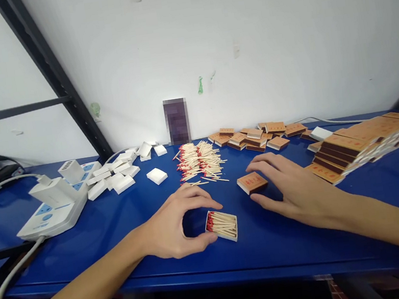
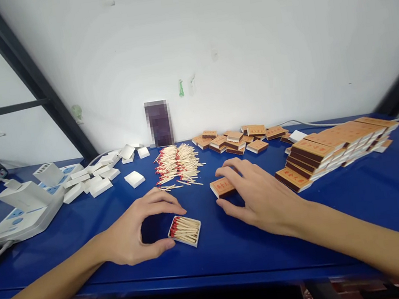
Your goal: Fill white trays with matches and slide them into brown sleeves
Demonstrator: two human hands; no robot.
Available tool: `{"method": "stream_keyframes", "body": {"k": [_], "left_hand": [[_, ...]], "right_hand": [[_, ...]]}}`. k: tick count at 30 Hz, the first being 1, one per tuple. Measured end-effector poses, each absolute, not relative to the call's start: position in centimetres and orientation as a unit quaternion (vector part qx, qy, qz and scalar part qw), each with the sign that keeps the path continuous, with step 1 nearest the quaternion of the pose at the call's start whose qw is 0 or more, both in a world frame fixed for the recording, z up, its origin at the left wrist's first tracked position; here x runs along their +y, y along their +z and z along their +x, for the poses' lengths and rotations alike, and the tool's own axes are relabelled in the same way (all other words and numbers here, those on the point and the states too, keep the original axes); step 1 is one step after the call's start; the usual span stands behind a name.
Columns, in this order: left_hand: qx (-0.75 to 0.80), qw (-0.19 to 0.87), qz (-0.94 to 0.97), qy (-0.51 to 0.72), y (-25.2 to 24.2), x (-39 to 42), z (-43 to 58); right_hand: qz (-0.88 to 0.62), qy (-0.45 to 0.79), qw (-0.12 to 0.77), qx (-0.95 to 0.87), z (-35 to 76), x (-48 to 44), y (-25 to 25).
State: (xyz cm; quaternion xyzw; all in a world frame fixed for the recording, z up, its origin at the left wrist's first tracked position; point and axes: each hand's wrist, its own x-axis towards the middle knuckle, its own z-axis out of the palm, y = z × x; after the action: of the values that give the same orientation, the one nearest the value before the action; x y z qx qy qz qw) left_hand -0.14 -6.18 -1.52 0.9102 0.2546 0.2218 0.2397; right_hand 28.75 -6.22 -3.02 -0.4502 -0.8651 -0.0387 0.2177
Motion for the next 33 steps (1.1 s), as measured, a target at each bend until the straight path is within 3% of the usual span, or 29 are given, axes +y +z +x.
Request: {"method": "stream_keyframes", "body": {"k": [17, 33], "left_hand": [[0.338, 0.215, 0.897, 0.189, -2.1, -5.8, 0.3], [0.298, 0.17, 0.905, 0.252, -3.0, -5.7, 0.0]], "right_hand": [[-0.43, 0.212, 0.106, -0.871, 27.3, -8.2, -1.8], [-0.453, 0.185, 0.127, -0.863, 26.5, -8.0, -1.3]]}}
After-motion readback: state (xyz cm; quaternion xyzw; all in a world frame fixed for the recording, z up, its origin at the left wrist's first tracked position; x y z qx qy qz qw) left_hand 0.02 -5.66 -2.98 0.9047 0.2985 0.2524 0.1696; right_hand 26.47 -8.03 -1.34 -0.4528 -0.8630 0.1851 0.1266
